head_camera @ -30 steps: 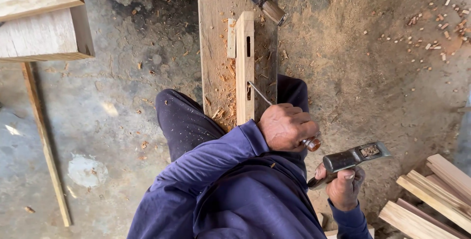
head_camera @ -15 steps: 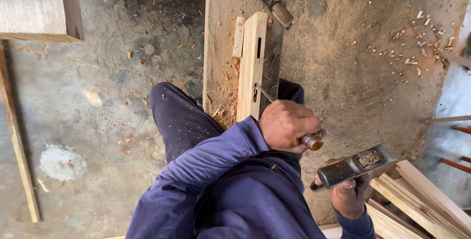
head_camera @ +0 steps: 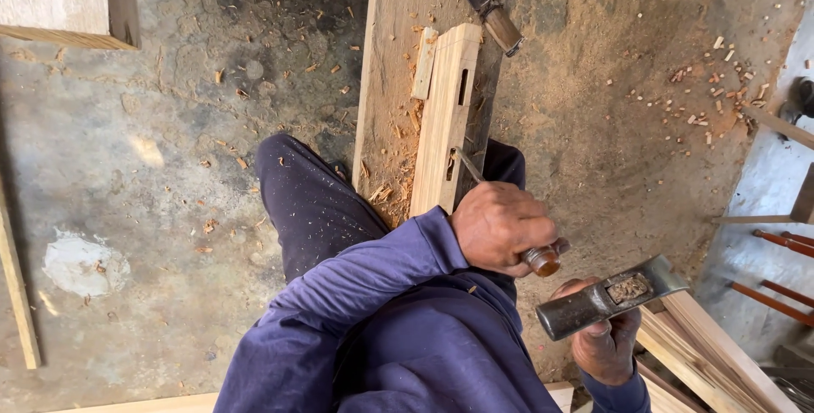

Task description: Using a hammer and chisel to carve a mortise into a large wooden beam.

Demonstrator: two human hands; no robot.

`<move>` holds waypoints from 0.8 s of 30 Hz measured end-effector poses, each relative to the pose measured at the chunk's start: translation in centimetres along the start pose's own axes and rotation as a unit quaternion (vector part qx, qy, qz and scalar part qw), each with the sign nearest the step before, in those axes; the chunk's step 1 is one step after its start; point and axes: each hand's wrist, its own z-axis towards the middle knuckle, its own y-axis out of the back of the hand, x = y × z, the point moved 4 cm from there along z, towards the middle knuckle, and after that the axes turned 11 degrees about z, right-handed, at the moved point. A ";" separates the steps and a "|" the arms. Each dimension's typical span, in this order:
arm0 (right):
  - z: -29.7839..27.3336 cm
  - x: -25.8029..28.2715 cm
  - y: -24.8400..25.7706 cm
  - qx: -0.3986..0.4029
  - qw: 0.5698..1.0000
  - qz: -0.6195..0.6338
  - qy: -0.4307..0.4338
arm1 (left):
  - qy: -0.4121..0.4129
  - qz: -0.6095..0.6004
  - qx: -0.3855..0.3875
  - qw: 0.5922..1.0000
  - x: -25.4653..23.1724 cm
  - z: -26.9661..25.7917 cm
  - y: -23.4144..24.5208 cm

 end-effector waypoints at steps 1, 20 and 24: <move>-0.1 0.5 -0.3 -0.001 1.000 -0.001 -0.002 | 0.001 -0.002 0.000 1.000 -0.3 0.0 -0.1; 1.5 2.9 -2.3 0.071 0.995 0.053 0.038 | -0.016 -0.041 -0.043 0.998 1.5 -0.3 1.0; 2.1 5.9 -3.5 0.201 0.966 0.055 0.154 | -0.012 -0.079 -0.061 0.995 2.0 0.4 2.2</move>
